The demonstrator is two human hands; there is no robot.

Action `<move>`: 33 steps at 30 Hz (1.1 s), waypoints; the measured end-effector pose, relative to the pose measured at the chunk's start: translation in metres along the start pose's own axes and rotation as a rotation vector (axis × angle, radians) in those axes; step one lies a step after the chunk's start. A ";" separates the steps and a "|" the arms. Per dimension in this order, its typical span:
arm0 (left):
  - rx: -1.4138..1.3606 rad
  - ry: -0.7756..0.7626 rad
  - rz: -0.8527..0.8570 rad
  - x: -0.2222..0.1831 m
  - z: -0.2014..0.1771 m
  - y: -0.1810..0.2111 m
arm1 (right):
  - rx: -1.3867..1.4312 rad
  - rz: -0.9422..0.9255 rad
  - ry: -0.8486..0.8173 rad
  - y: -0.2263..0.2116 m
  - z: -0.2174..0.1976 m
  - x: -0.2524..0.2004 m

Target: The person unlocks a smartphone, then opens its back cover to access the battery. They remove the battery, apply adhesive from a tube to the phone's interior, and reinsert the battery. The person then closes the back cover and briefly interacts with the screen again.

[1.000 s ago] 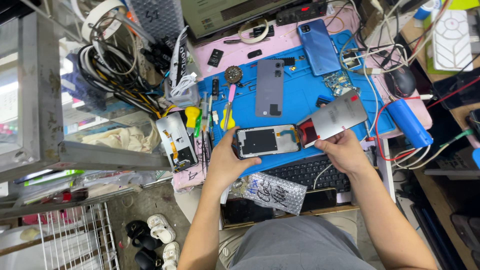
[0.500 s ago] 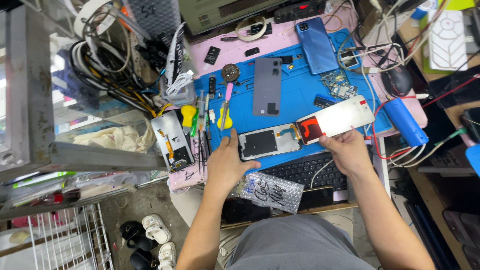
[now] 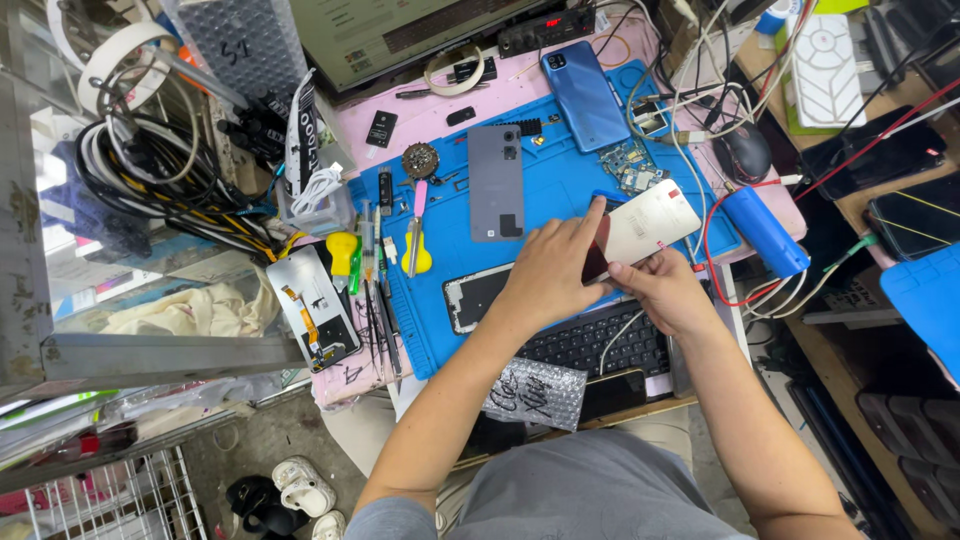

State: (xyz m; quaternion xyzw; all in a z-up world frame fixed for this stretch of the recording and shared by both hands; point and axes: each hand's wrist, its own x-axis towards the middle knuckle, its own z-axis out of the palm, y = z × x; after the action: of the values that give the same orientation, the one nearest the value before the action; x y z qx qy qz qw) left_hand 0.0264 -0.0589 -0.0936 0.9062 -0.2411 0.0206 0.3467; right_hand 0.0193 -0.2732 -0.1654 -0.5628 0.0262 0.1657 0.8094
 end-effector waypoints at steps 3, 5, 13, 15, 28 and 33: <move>-0.016 -0.012 -0.034 0.006 0.007 -0.003 | 0.000 0.058 -0.023 -0.010 -0.003 0.001; -0.040 0.007 -0.049 0.007 0.009 -0.004 | -0.025 0.093 -0.033 -0.021 -0.005 -0.004; 0.011 -0.042 -0.084 0.013 0.013 -0.002 | -0.379 -0.014 0.268 -0.095 -0.051 -0.066; 0.016 -0.007 -0.036 0.014 0.015 -0.002 | -0.342 -0.132 0.381 -0.109 -0.073 -0.090; 0.119 -0.041 -0.052 0.017 0.013 0.028 | -1.012 -0.649 1.068 -0.173 -0.256 -0.159; 0.165 0.064 0.049 0.010 0.010 0.032 | -1.234 -0.739 1.079 -0.186 -0.275 -0.132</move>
State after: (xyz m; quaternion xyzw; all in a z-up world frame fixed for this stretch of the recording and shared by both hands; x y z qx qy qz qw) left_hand 0.0193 -0.0899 -0.0797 0.9245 -0.2494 0.0777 0.2778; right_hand -0.0107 -0.6155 -0.0677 -0.8713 0.1265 -0.4074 0.2425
